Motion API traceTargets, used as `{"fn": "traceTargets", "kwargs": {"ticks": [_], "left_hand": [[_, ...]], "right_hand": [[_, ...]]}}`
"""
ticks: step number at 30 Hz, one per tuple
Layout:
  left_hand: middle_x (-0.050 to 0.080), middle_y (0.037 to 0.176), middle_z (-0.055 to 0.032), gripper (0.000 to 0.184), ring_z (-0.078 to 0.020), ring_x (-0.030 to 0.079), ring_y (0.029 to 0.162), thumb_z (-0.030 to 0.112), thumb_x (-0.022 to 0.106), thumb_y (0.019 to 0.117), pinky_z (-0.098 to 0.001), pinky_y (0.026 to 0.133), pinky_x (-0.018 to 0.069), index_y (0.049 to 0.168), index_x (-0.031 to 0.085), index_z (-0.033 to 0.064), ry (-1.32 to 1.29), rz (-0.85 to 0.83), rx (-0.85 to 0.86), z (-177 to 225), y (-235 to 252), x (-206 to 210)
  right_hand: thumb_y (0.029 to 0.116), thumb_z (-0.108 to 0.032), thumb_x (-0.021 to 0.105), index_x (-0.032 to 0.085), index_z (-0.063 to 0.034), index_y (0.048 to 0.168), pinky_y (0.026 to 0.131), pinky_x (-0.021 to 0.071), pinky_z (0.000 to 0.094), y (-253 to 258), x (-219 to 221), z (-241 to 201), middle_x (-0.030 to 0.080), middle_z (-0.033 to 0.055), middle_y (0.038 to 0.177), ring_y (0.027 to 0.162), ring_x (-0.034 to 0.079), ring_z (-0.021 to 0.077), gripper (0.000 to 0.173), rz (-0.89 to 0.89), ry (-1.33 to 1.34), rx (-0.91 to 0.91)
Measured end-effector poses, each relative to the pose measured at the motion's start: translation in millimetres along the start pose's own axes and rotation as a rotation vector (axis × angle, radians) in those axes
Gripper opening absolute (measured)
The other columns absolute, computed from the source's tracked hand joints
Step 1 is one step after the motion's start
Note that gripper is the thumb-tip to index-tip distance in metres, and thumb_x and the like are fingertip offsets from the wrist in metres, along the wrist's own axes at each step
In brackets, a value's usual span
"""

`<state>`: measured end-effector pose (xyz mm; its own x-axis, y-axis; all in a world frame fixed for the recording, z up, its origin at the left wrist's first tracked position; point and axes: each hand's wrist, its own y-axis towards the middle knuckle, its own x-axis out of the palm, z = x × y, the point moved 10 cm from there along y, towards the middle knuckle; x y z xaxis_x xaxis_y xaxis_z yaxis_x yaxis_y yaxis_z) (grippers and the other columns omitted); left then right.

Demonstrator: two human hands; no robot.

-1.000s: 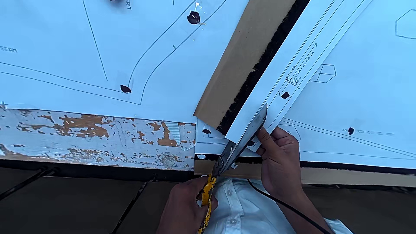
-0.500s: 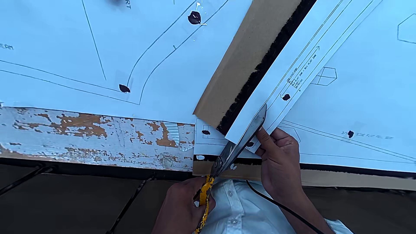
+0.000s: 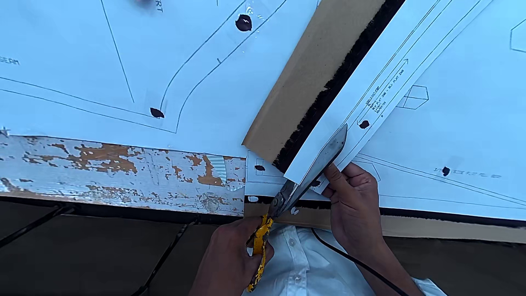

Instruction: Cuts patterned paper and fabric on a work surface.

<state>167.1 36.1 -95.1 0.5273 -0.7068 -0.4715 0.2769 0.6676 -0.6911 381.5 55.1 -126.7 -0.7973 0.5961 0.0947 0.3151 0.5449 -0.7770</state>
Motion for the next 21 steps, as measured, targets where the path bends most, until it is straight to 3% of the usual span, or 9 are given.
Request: {"fn": "traceTargets", "kwargs": {"ticks": [7,21], "left_hand": [[0.070,0.071,0.0010,0.024,-0.0028,0.063,0.058,0.025,0.066,0.0759,-0.0195,0.053,0.0521,0.091,0.077,0.0094,-0.023,-0.008,0.010,-1.9,1.7,-1.2],[0.075,0.078,-0.0067,0.019,-0.0091,0.071,0.068,0.018,0.068,0.0775,-0.0237,0.061,0.0575,0.088,0.077,0.0047,-0.022,-0.012,0.037,2.7,2.3,-7.0]], "right_hand": [[0.0976,-0.013,0.069,0.075,-0.0059,0.099,0.069,0.0589,0.0221,1.2,0.5,1.3,0.075,0.0057,0.087,0.077,0.071,0.0088,0.010,0.009,-0.001,0.005],[0.0971,-0.013,0.070,0.075,-0.0059,0.098,0.065,0.0575,0.0204,1.7,-0.1,3.0,0.074,0.0053,0.084,0.072,0.070,0.0080,0.009,0.036,-0.017,0.018]]}}
